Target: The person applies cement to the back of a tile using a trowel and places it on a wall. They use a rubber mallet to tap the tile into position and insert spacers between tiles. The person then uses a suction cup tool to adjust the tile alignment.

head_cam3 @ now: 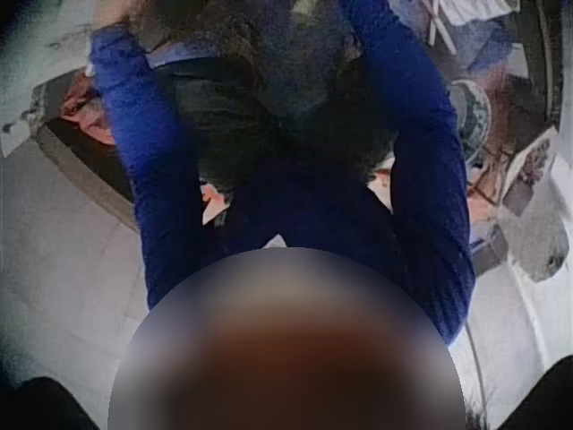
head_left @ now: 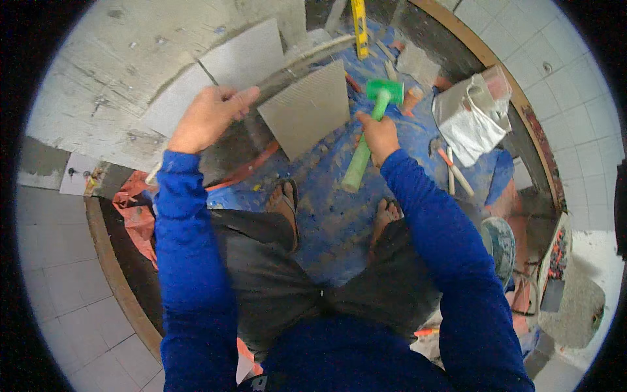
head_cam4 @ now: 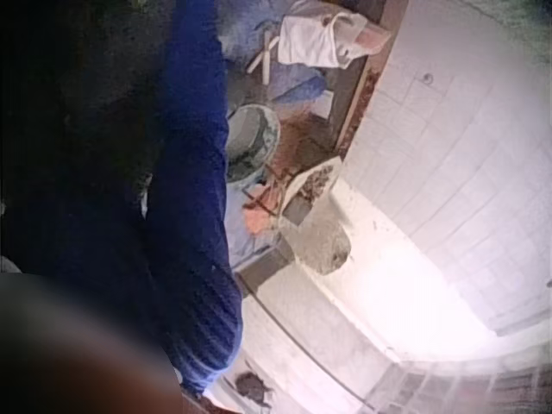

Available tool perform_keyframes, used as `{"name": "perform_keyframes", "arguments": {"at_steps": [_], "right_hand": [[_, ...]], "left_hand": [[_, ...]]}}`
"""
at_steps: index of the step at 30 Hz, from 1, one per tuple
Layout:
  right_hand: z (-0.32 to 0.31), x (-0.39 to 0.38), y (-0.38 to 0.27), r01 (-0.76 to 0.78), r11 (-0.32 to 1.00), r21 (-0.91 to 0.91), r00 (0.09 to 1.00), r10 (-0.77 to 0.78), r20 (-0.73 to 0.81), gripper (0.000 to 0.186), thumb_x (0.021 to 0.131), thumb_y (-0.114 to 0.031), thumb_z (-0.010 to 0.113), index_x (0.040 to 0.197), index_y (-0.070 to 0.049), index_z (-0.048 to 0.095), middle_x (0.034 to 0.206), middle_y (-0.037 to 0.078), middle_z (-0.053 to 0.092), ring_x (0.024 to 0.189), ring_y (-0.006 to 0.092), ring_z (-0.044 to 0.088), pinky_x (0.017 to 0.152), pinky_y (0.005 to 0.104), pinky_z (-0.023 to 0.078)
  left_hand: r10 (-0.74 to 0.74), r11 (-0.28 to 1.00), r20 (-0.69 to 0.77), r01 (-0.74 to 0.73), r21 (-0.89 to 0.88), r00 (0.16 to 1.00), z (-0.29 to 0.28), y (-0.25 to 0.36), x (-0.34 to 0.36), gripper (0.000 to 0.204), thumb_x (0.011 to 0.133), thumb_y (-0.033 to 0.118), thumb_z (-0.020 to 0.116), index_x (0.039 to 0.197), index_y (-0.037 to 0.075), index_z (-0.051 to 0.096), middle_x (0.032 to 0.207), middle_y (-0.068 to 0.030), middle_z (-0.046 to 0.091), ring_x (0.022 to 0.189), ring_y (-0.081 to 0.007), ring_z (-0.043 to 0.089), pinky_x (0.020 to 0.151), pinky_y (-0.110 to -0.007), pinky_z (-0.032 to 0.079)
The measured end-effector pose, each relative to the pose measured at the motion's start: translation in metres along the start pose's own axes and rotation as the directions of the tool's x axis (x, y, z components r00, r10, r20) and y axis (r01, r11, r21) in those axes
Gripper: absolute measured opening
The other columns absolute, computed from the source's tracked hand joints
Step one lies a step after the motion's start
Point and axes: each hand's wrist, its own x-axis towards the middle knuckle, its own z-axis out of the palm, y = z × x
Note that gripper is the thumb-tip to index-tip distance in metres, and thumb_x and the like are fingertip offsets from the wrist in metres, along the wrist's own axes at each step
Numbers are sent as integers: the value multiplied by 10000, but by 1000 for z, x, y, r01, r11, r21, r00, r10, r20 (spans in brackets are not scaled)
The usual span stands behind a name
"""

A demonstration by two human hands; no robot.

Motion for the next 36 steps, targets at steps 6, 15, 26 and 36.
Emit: {"name": "perform_keyframes", "arguments": {"at_steps": [6,15,26,36], "right_hand": [[-58,6,157,-310,907,285,948,319,16,231,905,-131,705,1002,66,634,736,156,681,580,278,679,514,428,544],[-68,-10,316,-4,429,-903,995,89,38,288,855,-357,697,916,-90,785,950,173,765,869,387,727,751,539,557],[-28,-87,-21,428,837,-341,870,-279,406,539,1017,-231,635,1476,15,495,1151,128,682,932,218,692,878,350,564],[-79,-94,-49,300,375,-877,953,-153,260,368,1014,-141,644,1357,-11,619,852,60,676,723,128,622,683,291,515]], "left_hand": [[146,989,-123,-148,-5,982,-15,43,-28,506,955,464,717,863,-33,701,690,-78,600,694,-129,512,647,-344,457],[-125,809,-487,-196,-555,865,33,-86,-136,320,1064,303,602,949,37,738,917,-48,728,853,-145,653,835,-314,512],[-440,883,-333,469,6,834,317,-261,-110,362,904,254,672,1232,102,677,1240,-180,664,1159,-368,628,956,-480,509],[-478,834,-449,550,36,755,343,-279,-76,356,883,221,675,1224,118,662,1259,-190,615,1209,-399,567,986,-517,485]]}}
